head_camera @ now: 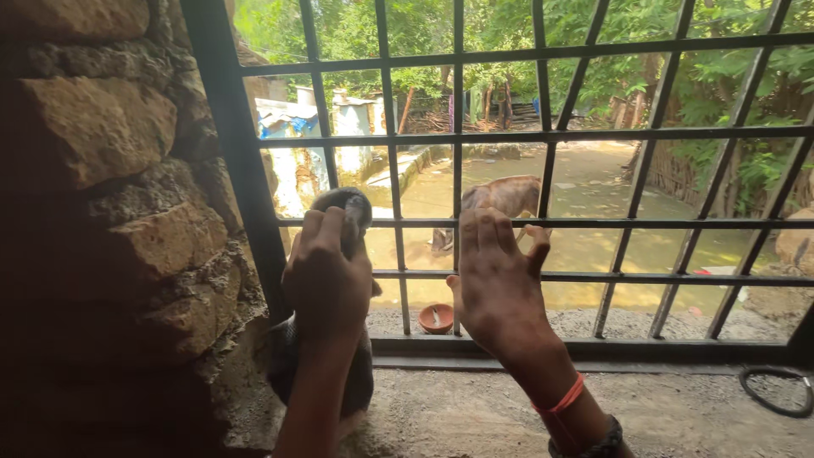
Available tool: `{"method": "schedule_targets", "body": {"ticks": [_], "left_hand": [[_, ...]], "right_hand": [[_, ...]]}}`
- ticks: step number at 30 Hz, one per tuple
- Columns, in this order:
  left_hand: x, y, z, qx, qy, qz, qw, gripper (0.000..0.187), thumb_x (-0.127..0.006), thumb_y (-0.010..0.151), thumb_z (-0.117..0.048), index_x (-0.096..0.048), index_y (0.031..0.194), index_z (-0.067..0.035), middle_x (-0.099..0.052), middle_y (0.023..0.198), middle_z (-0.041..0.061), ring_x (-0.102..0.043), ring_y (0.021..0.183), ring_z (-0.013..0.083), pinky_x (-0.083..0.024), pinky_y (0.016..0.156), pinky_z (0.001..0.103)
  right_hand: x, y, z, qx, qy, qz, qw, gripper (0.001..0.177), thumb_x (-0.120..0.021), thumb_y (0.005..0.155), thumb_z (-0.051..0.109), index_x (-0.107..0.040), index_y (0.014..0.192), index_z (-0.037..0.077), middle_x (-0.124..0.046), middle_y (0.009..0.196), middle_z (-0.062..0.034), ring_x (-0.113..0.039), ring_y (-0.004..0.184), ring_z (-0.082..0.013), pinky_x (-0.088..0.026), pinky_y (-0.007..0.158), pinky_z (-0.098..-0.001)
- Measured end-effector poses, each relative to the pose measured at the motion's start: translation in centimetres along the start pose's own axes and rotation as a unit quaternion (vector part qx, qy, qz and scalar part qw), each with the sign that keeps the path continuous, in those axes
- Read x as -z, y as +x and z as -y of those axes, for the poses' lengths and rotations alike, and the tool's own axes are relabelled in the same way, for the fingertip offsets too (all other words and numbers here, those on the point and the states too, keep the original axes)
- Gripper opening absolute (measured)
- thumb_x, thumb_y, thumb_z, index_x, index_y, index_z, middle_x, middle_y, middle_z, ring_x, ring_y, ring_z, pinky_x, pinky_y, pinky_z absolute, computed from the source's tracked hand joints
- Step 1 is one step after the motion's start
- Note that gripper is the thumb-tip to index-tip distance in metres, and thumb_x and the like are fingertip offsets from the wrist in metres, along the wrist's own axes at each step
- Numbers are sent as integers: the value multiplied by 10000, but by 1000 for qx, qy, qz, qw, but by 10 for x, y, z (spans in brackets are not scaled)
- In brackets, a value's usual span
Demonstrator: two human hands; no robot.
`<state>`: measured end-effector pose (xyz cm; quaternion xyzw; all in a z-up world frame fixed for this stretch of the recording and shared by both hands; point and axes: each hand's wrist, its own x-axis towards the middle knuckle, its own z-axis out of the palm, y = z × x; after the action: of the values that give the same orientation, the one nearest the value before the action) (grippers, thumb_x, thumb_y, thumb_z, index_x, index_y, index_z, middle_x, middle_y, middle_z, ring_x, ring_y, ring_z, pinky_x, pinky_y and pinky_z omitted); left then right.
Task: The person wipes the interior surface of a window with a cloth. The camera is positioned inside a room looking out through a barred window onto a flooded outdoor area where a cow is standing. The person repeatedly wipes the glass panes and the metal bars of the window frame.
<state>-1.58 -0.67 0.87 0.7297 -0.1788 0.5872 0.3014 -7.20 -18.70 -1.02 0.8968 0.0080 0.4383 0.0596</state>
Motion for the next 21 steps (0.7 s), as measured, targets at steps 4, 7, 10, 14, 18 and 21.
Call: {"method": "schedule_targets", "body": {"ticks": [4,7,10,14,18,21], "left_hand": [[-21,-12,-54,9,-120,46,992,69,-678,947,-107,-635,967,-56,-662,1018,122,-704,848,357,-582,713,485],[-34,-22,-75,9,-199,101,975,115,-685,928,-179,-647,963,-76,-653,997,116,-696,900,348,-559,738,495],[-41,-26,-81,32,-286,117,950,189,-661,963,-245,-693,1053,-82,-632,1100,159,-673,981,350,-539,764,484],[-40,-23,-80,259,-599,323,685,516,-334,1078,-453,-663,1190,-71,-663,1098,169,-671,1024,318,-556,914,409],[-33,-20,-80,136,-554,272,775,391,-512,1043,-357,-684,1213,-50,-616,1304,151,-605,1204,292,-504,1012,444],[-38,-8,-79,53,-432,200,878,320,-619,1008,-284,-678,1223,-54,-582,1390,139,-554,1296,295,-445,1071,467]], "right_hand": [[-3,6,3,-6,-25,37,999,796,-678,840,375,-377,1465,-14,-451,1453,-174,-315,1458,-305,-21,1123,-630],[7,1,-5,-30,143,-60,987,768,-632,863,363,-397,1502,8,-472,1503,-172,-382,1476,-301,-30,1179,-643],[9,-23,-2,-141,387,-133,902,656,-612,936,356,-458,1511,81,-570,1489,-159,-533,1429,-281,-287,1222,-558],[-2,-42,8,-130,519,-144,832,525,-503,1027,225,-472,1545,144,-535,1548,-171,-512,1432,-318,-447,1121,-445],[4,-32,-10,-167,329,-225,902,487,-698,948,148,-592,1419,212,-576,1291,-140,-681,1117,-273,-623,909,-361],[23,-10,-37,-129,232,-257,929,428,-761,934,138,-694,1348,220,-611,1187,-117,-692,1043,-265,-615,886,-370]]}}
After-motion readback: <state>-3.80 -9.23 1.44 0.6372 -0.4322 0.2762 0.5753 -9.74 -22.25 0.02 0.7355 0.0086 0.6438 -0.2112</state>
